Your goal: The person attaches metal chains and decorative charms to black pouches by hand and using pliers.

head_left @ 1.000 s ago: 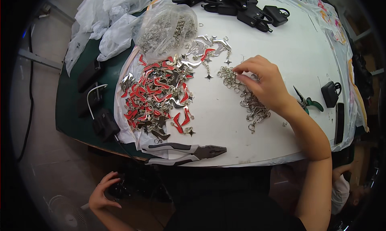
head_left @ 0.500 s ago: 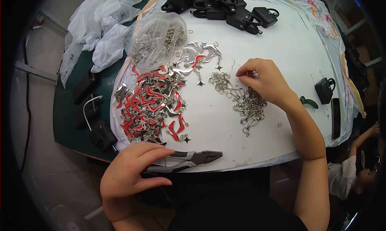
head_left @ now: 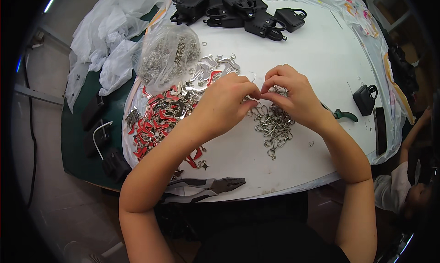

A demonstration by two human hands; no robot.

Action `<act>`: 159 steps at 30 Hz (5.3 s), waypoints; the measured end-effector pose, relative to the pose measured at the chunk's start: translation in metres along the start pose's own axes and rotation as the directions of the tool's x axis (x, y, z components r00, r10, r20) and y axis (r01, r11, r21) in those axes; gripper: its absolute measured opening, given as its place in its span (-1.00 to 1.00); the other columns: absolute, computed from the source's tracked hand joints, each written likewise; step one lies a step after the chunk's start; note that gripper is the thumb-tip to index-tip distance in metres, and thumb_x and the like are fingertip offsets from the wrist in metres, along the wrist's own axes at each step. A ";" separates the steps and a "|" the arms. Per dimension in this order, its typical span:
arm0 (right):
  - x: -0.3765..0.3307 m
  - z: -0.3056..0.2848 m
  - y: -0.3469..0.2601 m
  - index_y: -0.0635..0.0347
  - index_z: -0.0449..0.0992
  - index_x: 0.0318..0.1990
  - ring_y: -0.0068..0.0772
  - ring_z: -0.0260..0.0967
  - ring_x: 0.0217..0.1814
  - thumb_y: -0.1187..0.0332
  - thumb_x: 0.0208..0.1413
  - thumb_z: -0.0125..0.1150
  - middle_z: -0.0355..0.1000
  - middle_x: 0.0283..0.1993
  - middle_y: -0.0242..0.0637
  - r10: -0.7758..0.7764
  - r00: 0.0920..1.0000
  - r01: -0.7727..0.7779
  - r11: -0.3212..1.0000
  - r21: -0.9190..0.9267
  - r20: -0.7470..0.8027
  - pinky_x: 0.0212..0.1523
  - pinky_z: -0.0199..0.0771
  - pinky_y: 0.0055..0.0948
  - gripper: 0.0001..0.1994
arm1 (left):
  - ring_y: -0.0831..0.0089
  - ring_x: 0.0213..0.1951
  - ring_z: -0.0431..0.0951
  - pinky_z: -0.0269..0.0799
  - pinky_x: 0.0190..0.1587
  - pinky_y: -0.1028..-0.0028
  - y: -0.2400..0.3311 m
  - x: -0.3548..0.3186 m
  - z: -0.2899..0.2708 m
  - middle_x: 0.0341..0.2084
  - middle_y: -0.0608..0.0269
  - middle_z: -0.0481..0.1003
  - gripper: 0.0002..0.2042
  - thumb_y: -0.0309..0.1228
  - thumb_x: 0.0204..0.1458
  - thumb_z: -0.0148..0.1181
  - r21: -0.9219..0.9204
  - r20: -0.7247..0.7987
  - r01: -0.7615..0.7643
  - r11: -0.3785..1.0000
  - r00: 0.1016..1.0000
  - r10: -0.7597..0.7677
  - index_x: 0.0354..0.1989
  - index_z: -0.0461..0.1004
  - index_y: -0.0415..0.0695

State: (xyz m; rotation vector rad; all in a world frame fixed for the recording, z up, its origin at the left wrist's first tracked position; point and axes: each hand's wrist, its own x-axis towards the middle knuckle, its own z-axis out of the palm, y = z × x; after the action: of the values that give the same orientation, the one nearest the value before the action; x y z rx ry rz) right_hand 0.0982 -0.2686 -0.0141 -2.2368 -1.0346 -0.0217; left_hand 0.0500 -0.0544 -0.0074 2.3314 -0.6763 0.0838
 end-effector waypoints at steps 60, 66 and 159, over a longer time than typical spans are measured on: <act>-0.057 -0.009 -0.022 0.20 0.46 -0.31 -0.41 0.32 -0.14 0.58 0.05 0.32 0.43 -0.19 -0.30 0.195 0.898 0.052 0.844 0.534 -0.395 -0.08 0.34 -0.42 -0.86 | 0.38 -0.22 0.60 0.46 -0.10 0.40 -0.067 0.056 -0.028 -0.29 0.21 0.64 -0.77 -0.35 -0.03 0.41 0.087 -0.152 0.261 0.961 0.957 -0.246 -0.21 0.60 -0.16; -0.058 -0.009 -0.016 0.19 0.46 -0.30 -0.34 0.33 -0.15 0.59 0.04 0.31 0.44 -0.19 -0.29 0.129 0.893 0.095 0.882 0.461 -0.431 -0.08 0.34 -0.40 -0.85 | 0.19 -0.03 0.40 0.33 0.07 0.28 -0.055 0.143 0.016 -0.13 0.20 0.47 -0.63 -0.32 -0.10 0.44 0.494 -0.248 -0.096 0.864 0.937 0.246 -0.07 0.58 -0.07; -0.085 0.001 -0.087 0.22 0.55 -0.24 -0.21 0.37 -0.21 0.46 -0.18 0.51 0.42 -0.23 -0.24 -0.264 0.956 0.292 0.888 0.355 -0.126 -0.22 0.39 -0.33 -0.69 | 0.06 -0.18 0.53 0.45 -0.22 0.16 0.097 -0.144 -0.065 -0.19 -0.01 0.51 -0.60 -0.44 -0.65 0.43 0.367 0.053 0.011 0.930 0.998 -0.033 -0.56 0.37 -0.27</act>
State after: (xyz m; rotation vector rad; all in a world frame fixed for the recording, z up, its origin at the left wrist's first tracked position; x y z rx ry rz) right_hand -0.0195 -0.2850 0.0107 -1.7237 -1.2014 -0.0314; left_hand -0.1139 -0.0083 0.0659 2.7097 -0.7127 0.1431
